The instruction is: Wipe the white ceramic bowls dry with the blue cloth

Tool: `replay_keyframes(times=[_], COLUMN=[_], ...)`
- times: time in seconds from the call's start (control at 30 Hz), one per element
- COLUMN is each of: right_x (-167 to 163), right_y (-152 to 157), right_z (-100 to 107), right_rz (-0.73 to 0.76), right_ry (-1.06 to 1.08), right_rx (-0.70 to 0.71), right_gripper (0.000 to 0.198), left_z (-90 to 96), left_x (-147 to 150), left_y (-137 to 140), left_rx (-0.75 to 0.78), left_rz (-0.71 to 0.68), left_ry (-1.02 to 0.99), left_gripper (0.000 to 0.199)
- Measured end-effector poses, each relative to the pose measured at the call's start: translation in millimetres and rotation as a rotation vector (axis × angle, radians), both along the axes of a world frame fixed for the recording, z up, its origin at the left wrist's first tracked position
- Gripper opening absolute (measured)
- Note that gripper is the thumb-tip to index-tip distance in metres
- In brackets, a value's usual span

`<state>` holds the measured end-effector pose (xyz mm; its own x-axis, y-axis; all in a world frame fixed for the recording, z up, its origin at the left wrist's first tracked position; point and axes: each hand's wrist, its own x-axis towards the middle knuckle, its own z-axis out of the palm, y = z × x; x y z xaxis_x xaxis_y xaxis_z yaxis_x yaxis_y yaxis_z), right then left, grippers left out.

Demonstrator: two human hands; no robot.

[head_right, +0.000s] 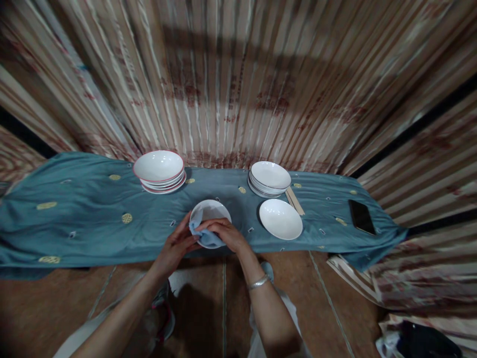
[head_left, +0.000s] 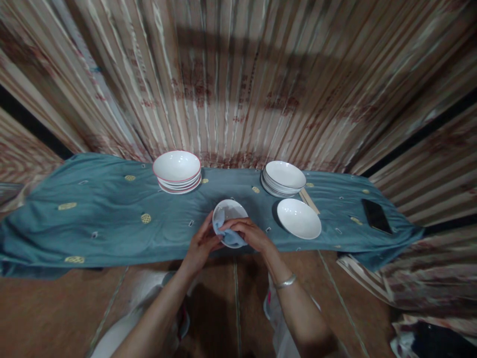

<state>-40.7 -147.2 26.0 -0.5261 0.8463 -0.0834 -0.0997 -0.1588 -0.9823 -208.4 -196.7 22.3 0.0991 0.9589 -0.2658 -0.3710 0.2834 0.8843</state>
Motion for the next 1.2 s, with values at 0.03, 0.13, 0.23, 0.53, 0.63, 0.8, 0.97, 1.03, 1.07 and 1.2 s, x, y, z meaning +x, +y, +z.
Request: replay_keyframes(times=[0.03, 0.13, 0.23, 0.53, 0.63, 0.8, 0.97, 1.03, 1.07, 1.2], right_x=[0, 1, 4, 12, 13, 9, 4, 3, 2, -1], right_y=[0, 1, 1, 4, 4, -1, -6, -7, -7, -8], right_z=[0, 0, 4, 3, 3, 5, 1, -2, -3, -11], right_rz=[0.004, -0.006, -0.003, 0.084, 0.066, 0.003, -0.082, -0.098, -0.108, -0.179], right_ry=[-0.007, -0.083, -0.198, -0.509, -0.656, -0.863, -0.977, -0.999, -1.002, -0.971], right_rx=[-0.009, -0.025, -0.006, 0.188, 0.274, 0.472, 0.581, 0.604, 0.622, 0.700], right_gripper=[0.023, 0.023, 0.023, 0.030, 0.030, 0.031, 0.031, 0.030, 0.030, 0.031], left_z=[0.3, 1.6, 2.6, 3.9, 4.5, 6.0, 6.6, 6.1, 5.8, 5.5], left_x=[0, 0, 0, 2, 2, 3, 3, 3, 3, 4], left_y=[0, 0, 0, -1, -1, -2, -2, -2, -1, -1], left_rx=[0.004, 0.008, -0.002, 0.000, 0.004, 0.006, 0.019, 0.022, 0.025, 0.032], left_rz=[-0.006, -0.016, -0.017, -0.015, -0.024, -0.024, -0.022, -0.019, -0.019, -0.018], left_ry=[-0.004, -0.008, -0.003, -0.003, 0.018, 0.040, 0.026, 0.027, 0.027, 0.021], left_gripper=[0.094, 0.094, 0.093, 0.093, 0.094, 0.096, 0.092, 0.091, 0.091, 0.088])
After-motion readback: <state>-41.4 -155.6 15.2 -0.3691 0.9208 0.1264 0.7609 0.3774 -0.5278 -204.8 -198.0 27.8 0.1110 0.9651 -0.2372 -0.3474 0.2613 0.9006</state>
